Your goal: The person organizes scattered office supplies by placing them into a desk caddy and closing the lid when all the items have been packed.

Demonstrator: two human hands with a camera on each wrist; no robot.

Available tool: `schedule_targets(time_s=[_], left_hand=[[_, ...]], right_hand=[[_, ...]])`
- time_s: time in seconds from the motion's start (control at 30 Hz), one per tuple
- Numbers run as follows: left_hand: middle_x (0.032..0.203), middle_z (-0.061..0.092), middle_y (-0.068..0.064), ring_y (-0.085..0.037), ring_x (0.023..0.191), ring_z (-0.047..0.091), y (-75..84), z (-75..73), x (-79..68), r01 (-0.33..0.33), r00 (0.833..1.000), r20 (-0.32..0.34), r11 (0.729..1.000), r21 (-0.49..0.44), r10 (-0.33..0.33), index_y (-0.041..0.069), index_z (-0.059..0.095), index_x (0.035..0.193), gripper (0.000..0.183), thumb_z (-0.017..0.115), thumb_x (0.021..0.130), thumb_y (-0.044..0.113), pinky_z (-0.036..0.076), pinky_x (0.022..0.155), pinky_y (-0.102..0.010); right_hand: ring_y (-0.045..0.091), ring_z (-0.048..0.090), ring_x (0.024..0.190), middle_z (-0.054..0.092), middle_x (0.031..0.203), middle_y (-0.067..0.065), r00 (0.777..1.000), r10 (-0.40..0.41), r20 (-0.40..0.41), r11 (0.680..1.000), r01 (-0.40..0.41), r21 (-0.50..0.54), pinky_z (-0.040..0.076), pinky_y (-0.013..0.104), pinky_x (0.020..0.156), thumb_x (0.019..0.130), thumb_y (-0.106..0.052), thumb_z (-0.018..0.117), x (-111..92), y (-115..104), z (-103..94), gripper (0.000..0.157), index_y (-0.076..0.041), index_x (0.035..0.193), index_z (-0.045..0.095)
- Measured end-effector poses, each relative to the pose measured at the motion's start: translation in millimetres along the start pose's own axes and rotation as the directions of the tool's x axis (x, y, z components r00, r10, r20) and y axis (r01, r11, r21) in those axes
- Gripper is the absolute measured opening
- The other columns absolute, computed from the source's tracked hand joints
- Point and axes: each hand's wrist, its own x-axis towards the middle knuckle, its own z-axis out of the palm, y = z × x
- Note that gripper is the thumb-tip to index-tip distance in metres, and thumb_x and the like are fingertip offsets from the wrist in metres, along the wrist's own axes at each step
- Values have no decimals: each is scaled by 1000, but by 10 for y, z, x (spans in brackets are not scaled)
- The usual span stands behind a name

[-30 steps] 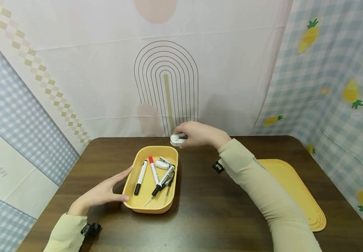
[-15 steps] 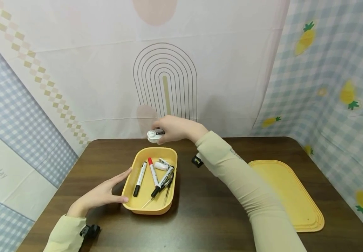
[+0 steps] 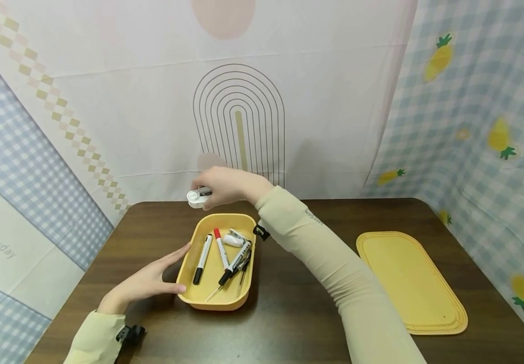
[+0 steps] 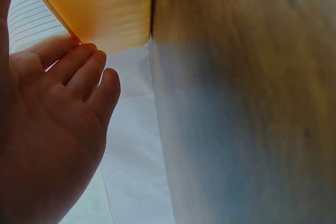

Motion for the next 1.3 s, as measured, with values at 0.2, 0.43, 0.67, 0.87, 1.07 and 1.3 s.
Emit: schedule_targets(time_s=[0.2,0.43,0.67,0.87,1.07,1.3], left_hand=[[165,25,-5,-29,148,26,-21,-7,12,5,1000,-8,1000,4,-5,15,25,161,101,82,83,45,25,116,-58],[165,24,-6,-30,148,24,-17,6,16,2,1000,1,1000,-8,-2,15,24,162,101,81,84,44,24,116,-58],[165,23,-5,-30,149,24,-12,-3,17,10,1000,6,1000,-5,-10,16,23,162,101,81,84,44,24,116,-58],[165,23,-5,-31,149,24,-8,-12,19,13,1000,7,1000,-7,-13,18,23,162,101,81,84,44,25,115,-59],[166,22,-7,-34,149,24,-11,16,23,13,1000,19,1000,-10,-13,17,21,163,100,80,86,43,25,114,-61],[165,22,-6,-31,149,23,0,11,10,27,1000,14,999,-23,-27,20,22,163,102,81,83,47,24,116,-58]], right_hand=[[16,58,116,65,125,4,999,-9,33,1000,10,-8,44,30,102,90,-18,74,108,-36,54,42,-8,129,64],[19,55,126,62,134,5,989,60,134,998,-56,-30,41,33,108,92,-21,74,211,-13,208,46,-9,134,61],[18,57,120,64,130,4,982,85,170,996,-82,-25,44,32,104,91,-21,76,323,42,310,45,-8,132,62],[16,58,116,65,127,2,972,126,197,992,-125,-18,46,31,100,91,-20,76,439,105,428,43,-9,131,64],[15,58,117,65,128,2,958,175,227,983,-183,17,46,31,101,90,-20,77,475,128,517,43,-10,130,65],[15,58,115,66,126,2,952,208,225,975,-219,26,46,31,100,90,-20,77,510,170,588,41,-10,128,66]])
